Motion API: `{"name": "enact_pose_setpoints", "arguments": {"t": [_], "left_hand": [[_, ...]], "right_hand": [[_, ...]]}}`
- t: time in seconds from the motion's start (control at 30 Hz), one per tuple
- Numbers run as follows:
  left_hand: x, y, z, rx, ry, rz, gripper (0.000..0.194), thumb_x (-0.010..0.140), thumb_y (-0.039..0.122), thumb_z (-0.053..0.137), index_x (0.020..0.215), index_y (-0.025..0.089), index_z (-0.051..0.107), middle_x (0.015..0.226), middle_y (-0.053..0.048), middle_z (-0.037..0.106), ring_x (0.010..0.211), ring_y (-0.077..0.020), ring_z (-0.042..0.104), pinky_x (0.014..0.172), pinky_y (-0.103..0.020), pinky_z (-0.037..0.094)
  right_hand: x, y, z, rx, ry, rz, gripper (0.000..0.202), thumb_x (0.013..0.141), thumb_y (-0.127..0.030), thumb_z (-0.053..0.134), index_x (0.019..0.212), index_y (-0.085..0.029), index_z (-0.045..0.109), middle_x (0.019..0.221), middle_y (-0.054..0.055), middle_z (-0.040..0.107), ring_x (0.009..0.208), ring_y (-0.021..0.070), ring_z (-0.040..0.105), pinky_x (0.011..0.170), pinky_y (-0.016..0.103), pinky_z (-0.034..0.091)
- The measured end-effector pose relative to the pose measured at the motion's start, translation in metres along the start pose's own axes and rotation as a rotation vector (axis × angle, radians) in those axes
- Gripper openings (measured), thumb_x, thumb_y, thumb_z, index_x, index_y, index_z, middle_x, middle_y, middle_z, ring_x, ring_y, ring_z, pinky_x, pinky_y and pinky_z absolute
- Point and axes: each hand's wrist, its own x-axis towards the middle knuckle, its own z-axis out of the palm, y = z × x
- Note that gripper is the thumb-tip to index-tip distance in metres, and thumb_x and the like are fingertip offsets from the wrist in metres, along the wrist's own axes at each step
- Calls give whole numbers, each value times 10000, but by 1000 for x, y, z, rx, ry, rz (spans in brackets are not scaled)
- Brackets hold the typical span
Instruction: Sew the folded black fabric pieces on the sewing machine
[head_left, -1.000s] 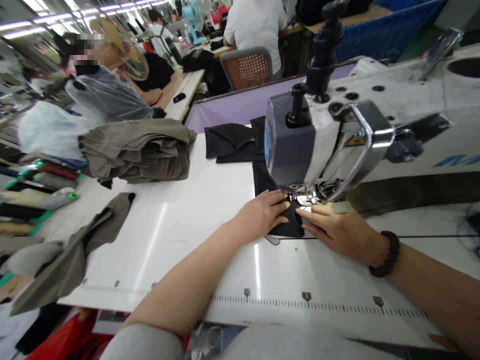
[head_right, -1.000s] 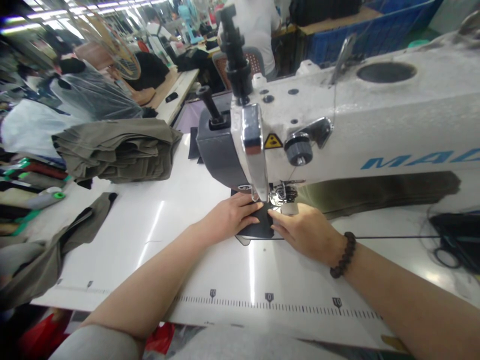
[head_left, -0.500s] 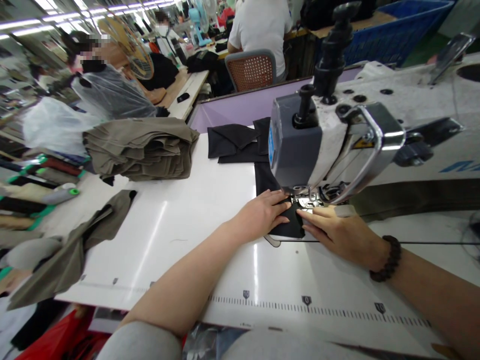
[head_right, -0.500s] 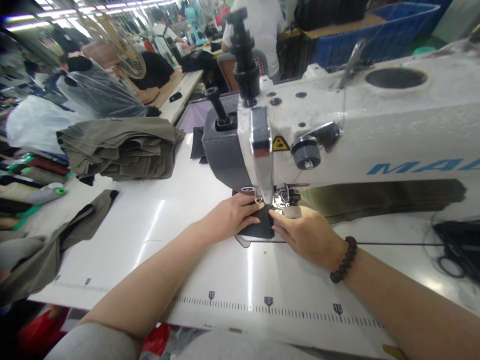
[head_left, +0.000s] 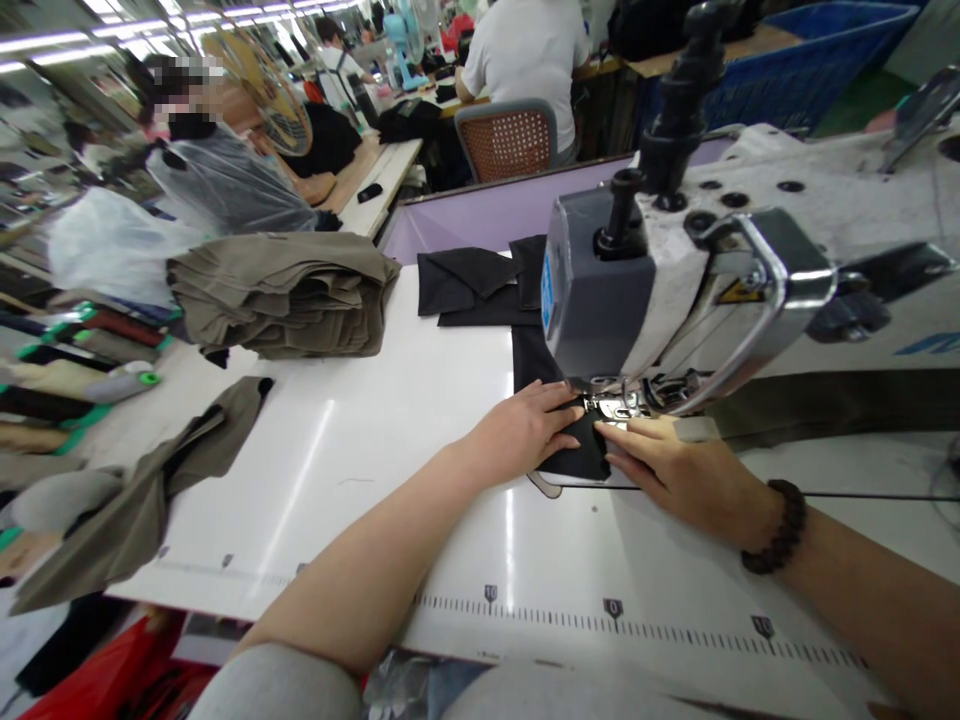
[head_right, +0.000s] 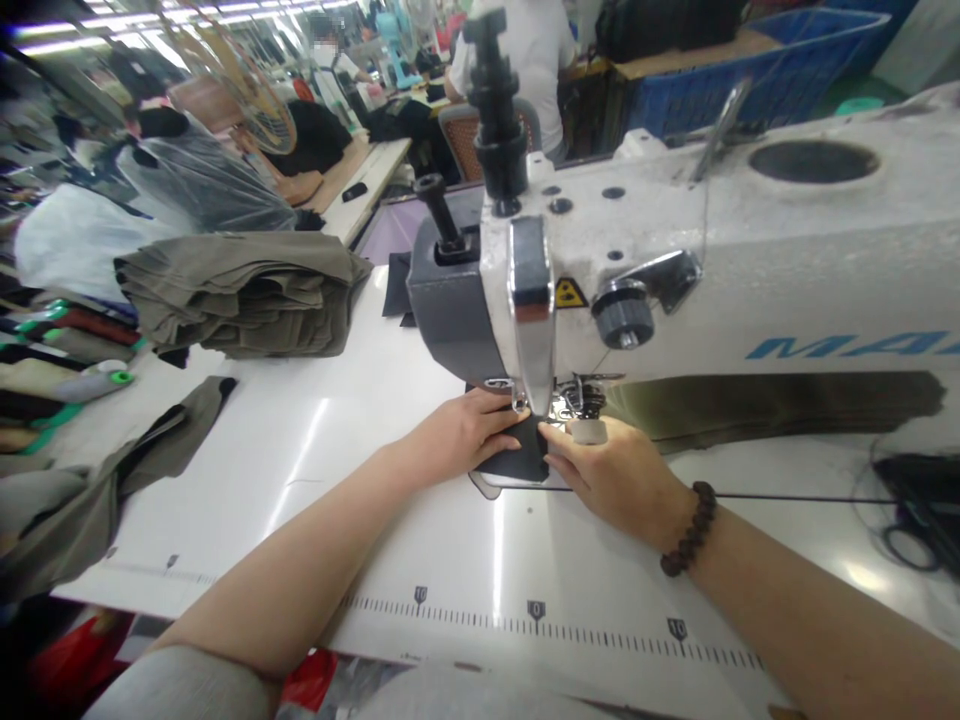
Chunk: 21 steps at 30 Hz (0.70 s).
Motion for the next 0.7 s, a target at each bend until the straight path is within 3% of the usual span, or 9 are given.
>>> {"name": "enact_pose_setpoints", "arguments": {"t": [0.27,0.7], "left_hand": [[-1,-3,3,19,26,16,335,866,307,511,1128,102,553,1223,-136,535,1190,-243,455,1004,-403,371],[2,-5,0,42,24,8,323,863,286,520,1121,95,554,1186,-132,556,1164,-236,475,962,-392,410]], "right_hand": [[1,0,0,2,-20,2,295,860,-244,436,1079,-161,616,985,108,659,822,198,621,655,298,503],[-1,0,4,-52,9,25,308,863,-268,440,1107,-184,608,952,93,666,754,184,620,546,258,467]]}}
